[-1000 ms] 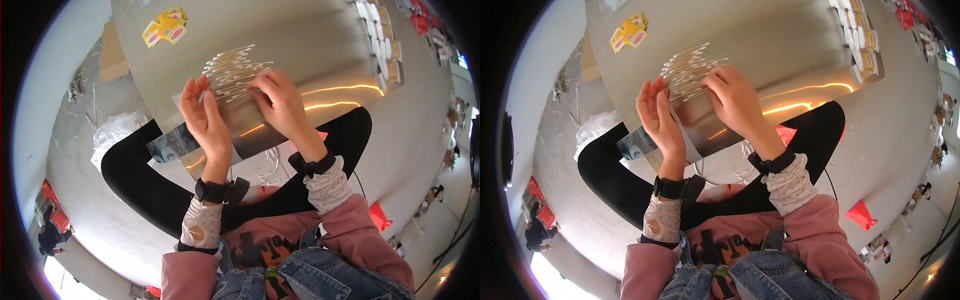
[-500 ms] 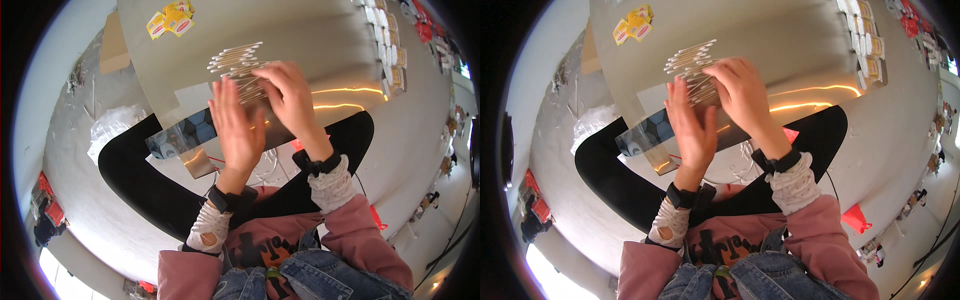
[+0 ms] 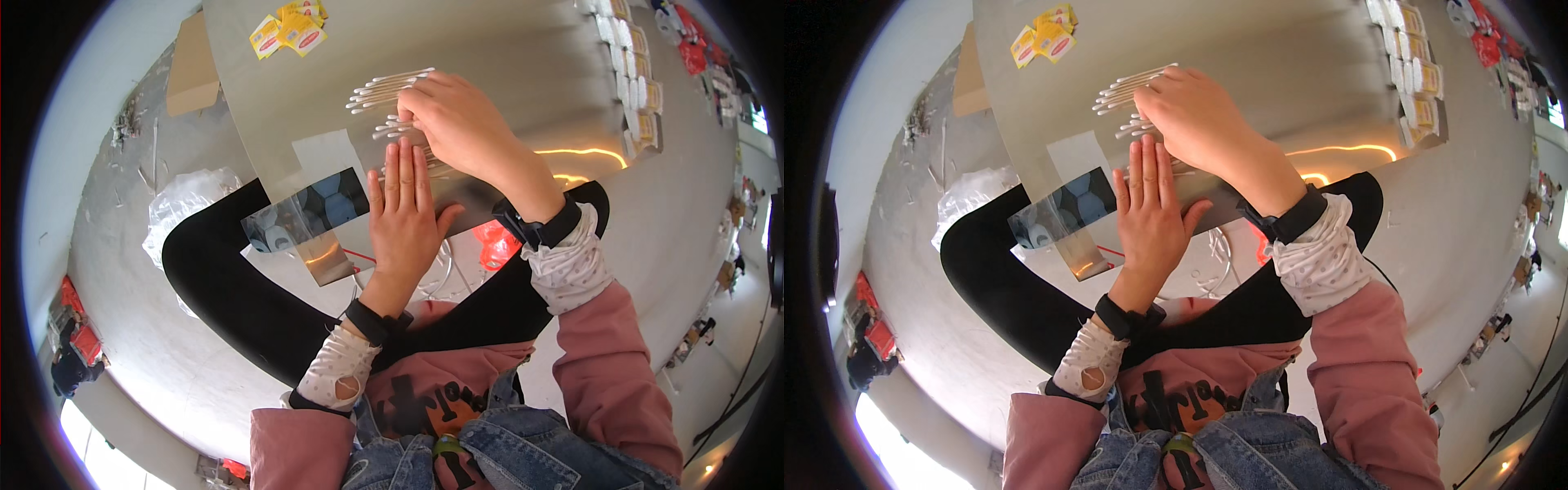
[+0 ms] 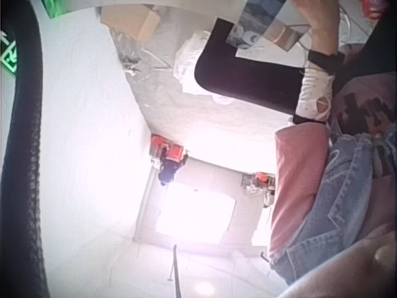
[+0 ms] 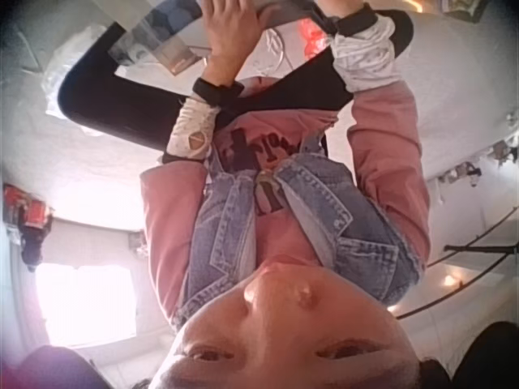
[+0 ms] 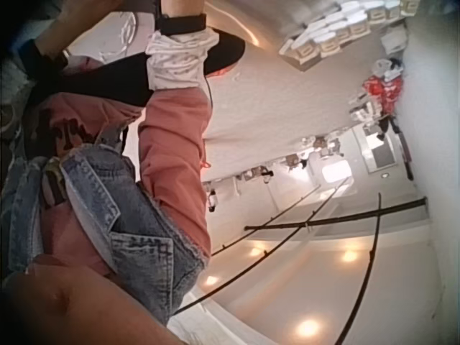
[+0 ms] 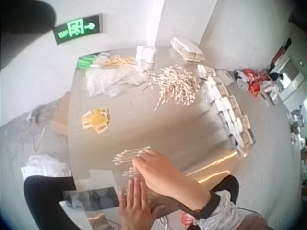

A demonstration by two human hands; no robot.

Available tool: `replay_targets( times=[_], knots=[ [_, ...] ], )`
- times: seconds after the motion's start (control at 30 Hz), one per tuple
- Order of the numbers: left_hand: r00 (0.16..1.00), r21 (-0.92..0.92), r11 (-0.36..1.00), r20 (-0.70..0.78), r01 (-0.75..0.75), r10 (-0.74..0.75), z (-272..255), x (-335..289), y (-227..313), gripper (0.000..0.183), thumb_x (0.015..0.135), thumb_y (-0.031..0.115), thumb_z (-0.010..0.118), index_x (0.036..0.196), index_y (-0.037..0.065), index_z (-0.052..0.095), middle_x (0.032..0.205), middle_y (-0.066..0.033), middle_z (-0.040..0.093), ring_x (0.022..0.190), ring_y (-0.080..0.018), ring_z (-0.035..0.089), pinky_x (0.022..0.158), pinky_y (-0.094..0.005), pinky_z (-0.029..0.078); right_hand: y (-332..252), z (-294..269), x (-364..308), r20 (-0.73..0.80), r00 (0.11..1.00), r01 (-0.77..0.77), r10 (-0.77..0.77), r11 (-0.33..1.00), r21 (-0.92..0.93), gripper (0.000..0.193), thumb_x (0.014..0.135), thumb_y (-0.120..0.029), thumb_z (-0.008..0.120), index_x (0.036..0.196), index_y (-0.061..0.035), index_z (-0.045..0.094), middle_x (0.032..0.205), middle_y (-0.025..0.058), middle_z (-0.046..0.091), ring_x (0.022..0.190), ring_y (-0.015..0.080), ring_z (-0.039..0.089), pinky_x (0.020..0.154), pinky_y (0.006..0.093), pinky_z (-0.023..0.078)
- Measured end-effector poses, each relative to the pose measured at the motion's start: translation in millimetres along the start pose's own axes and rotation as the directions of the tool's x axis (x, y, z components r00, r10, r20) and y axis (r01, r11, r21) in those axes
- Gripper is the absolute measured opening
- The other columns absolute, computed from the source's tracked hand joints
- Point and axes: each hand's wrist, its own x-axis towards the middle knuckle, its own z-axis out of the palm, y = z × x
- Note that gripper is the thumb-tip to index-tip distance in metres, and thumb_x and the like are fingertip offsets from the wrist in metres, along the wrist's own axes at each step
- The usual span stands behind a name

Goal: Organizing and packing cotton swabs into small plastic bags.

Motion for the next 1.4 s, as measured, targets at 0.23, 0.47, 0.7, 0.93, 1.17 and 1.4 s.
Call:
replay_targets(
  times=[0.23, 0.47, 0.7, 0.93, 1.17, 1.4],
  knots=[
    [1.000, 0.028, 1.000, -0.008, 0.002, -0.002, 2, 1, 5, 0.092, 0.089, 0.058, 0.061, 0.152, -0.004, 0.036, 0.162, -0.0182, 0.030, 0.153, -0.0327, 0.024, 0.122, -0.0521, 0.018, -1, -7, -16, -0.158, 0.982, -0.087, 0.100, 0.992, 0.090, 0.019, 0.076, 0.003, 0.066, 0.092, -0.0037, 0.058, 0.093, 0.0107, 0.065, 0.089, 0.0328, 0.063, 0.079, 0.0408, 0.051],
    [1.000, -0.013, 1.000, -0.002, -0.003, 0.003, -1, -3, -1, 0.096, 0.087, 0.053, 0.067, 0.154, -0.004, 0.029, 0.164, -0.0190, 0.026, 0.153, -0.0330, 0.022, 0.122, -0.0544, 0.017, -4, -95, -133, -0.348, 0.692, -0.526, 0.633, 0.772, 0.357, 0.010, 0.098, -0.004, 0.060, 0.108, -0.0027, 0.061, 0.098, 0.0079, 0.063, 0.085, 0.0176, 0.065, 0.078, 0.0323, 0.053],
    [0.999, -0.022, 0.999, 0.002, -0.043, 0.043, -1, -12, -3, 0.096, 0.087, 0.048, 0.069, 0.155, -0.005, 0.027, 0.163, -0.0203, 0.026, 0.153, -0.0347, 0.022, 0.121, -0.0559, 0.019, 29, -117, -348, -0.168, 0.232, -0.972, 0.958, 0.236, 0.003, 0.017, 0.094, -0.006, 0.062, 0.111, -0.0032, 0.063, 0.108, 0.0074, 0.067, 0.091, 0.0195, 0.066, 0.083, 0.0314, 0.052],
    [0.994, 0.032, 0.997, -0.077, -0.073, 0.075, -8, 1, -9, 0.095, 0.088, 0.046, 0.070, 0.154, -0.005, 0.027, 0.156, -0.0207, 0.037, 0.147, -0.0357, 0.033, 0.119, -0.0573, 0.023, 13, -91, -266, -0.535, 0.402, -0.783, 0.743, 0.582, 0.219, 0.023, 0.094, -0.005, 0.064, 0.117, -0.0042, 0.064, 0.107, 0.0076, 0.066, 0.098, 0.0200, 0.064, 0.088, 0.0329, 0.052],
    [0.996, -0.128, 0.992, -0.082, 0.015, -0.025, -24, -10, -15, 0.090, 0.089, 0.040, 0.072, 0.153, -0.006, 0.028, 0.151, -0.0202, 0.043, 0.142, -0.0365, 0.039, 0.118, -0.0587, 0.024, -40, -14, -115, -0.264, 0.784, -0.398, 0.562, 0.780, 0.482, 0.022, 0.095, -0.004, 0.063, 0.117, -0.0036, 0.064, 0.098, 0.0080, 0.069, 0.092, 0.0170, 0.067, 0.080, 0.0291, 0.052],
    [0.999, -0.071, 0.997, -0.045, -0.028, 0.025, -6, -8, -12, 0.089, 0.093, 0.042, 0.065, 0.155, -0.006, 0.023, 0.161, -0.0224, 0.029, 0.152, -0.0384, 0.023, 0.120, -0.0563, 0.021, -47, 14, -58, -0.241, 0.936, -0.186, 0.255, 0.943, 0.277, 0.013, 0.084, -0.001, 0.064, 0.092, -0.0068, 0.056, 0.079, 0.0081, 0.062, 0.079, 0.0287, 0.062, 0.067, 0.0418, 0.050]
  ],
)
